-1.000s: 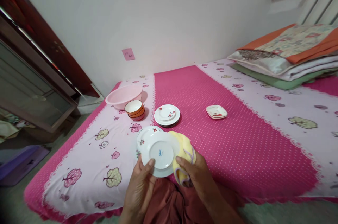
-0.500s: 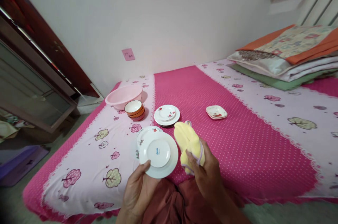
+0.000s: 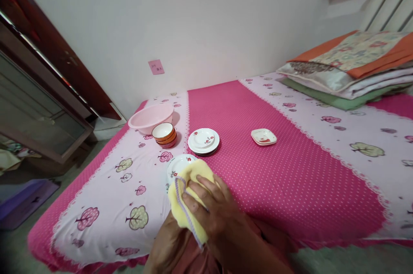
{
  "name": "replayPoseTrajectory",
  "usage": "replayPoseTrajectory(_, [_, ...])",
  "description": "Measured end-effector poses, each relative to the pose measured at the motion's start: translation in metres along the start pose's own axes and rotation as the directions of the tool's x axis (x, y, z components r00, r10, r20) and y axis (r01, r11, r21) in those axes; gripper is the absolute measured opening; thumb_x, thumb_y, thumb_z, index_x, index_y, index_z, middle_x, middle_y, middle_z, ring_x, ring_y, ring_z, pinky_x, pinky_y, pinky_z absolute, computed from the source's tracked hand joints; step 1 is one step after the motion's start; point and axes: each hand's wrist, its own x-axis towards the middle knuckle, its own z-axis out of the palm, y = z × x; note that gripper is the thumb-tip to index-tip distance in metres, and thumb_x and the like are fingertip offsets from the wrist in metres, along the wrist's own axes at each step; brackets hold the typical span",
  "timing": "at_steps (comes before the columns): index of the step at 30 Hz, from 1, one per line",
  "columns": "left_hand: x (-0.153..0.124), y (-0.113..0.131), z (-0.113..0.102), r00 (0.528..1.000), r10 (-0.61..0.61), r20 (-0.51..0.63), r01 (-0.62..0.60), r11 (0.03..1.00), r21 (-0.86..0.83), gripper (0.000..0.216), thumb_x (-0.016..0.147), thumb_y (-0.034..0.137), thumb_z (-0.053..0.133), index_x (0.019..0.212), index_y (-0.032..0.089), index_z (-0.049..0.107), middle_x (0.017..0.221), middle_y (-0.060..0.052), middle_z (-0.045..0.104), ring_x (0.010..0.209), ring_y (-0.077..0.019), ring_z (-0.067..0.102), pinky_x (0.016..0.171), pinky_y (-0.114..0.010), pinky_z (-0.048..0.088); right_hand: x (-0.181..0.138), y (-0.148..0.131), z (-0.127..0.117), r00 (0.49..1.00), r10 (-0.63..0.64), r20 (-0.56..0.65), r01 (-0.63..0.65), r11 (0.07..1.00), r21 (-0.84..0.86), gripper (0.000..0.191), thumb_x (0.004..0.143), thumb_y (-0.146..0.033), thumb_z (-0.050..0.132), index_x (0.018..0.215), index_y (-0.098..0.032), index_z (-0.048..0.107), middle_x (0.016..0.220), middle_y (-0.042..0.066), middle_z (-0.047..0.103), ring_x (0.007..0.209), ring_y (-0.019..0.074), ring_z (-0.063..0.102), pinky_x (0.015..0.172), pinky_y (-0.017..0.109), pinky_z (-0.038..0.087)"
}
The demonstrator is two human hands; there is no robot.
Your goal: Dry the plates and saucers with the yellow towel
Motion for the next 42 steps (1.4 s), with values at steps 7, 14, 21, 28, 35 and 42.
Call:
replayPoseTrajectory(7, [-0.001,0.016,0.007,0.973,-0.2,0.115,0.228,0.769,-0.598,0.059,0.066,0.016,0.075,0.124,0.021,0.074,0.113,-0.007,0.079,0.112,-0.0279,0.069,0.111,-0.044,0.046,0.011,0.002,-0.013,0.972,0.214,-0.096,-0.209,0.976,0.052,0.069,0.092,-0.021,0.05,0.159,-0.015,0.035,0.154,0.018,0.052,0.145,0.0357,0.046,0.115,0.058,0.047])
replayPoseTrajectory(14, [0.006,0.012,0.002,0.981,-0.142,0.133,0.191,0.564,-0.803,0.075,0.074,0.004,0.066,0.146,0.023,0.059,0.125,-0.008,0.078,0.126,-0.0289,0.065,0.121,-0.05,0.037,-0.043,0.023,0.017,0.961,0.266,-0.072,-0.268,0.963,-0.02,0.077,0.094,-0.02,0.049,0.166,-0.017,0.019,0.165,0.016,0.037,0.152,0.0368,0.036,0.121,0.062,0.039])
replayPoseTrajectory(21, [0.021,0.002,-0.007,0.981,-0.043,0.19,0.193,0.325,-0.926,0.042,0.1,0.025,0.048,0.136,0.022,0.069,0.135,-0.01,0.073,0.134,-0.0291,0.062,0.126,-0.052,0.029,-0.055,0.028,0.022,0.969,0.245,0.015,-0.244,0.969,-0.046,0.061,0.093,-0.007,0.045,0.153,-0.018,0.045,0.148,0.013,0.058,0.14,0.0283,0.05,0.115,0.049,0.05])
replayPoseTrajectory(28, [0.029,-0.01,-0.014,0.989,-0.045,0.144,0.151,0.298,-0.943,0.055,0.11,0.047,0.028,0.133,0.022,0.071,0.14,-0.009,0.068,0.133,-0.0267,0.063,0.126,-0.049,0.032,-0.058,0.013,0.029,0.998,0.048,0.032,-0.045,0.996,-0.077,0.047,0.099,-0.013,0.046,0.144,-0.015,0.056,0.141,0.011,0.063,0.138,0.0264,0.049,0.118,0.044,0.042])
replayPoseTrajectory(35, [0.023,-0.019,-0.015,0.939,-0.117,0.323,0.342,0.399,-0.85,0.054,0.109,0.043,0.035,0.116,0.014,0.08,0.112,-0.014,0.081,0.117,-0.0253,0.072,0.114,-0.038,0.048,-0.039,-0.004,0.042,0.989,-0.111,-0.094,0.092,0.978,-0.188,0.029,0.106,-0.033,0.051,0.126,-0.023,0.07,0.13,0.003,0.071,0.131,0.022,0.055,0.124,0.039,0.03])
replayPoseTrajectory(42, [0.007,-0.039,-0.015,0.969,-0.224,0.105,0.213,0.534,-0.818,0.055,0.106,0.049,0.027,0.143,0.027,0.062,0.119,-0.013,0.078,0.109,-0.0291,0.075,0.091,-0.047,0.063,-0.01,-0.009,0.061,0.971,-0.127,-0.203,0.09,0.979,-0.184,0.029,0.109,-0.031,0.045,0.119,-0.023,0.072,0.127,0.002,0.072,0.132,0.0207,0.053,0.129,0.044,0.013])
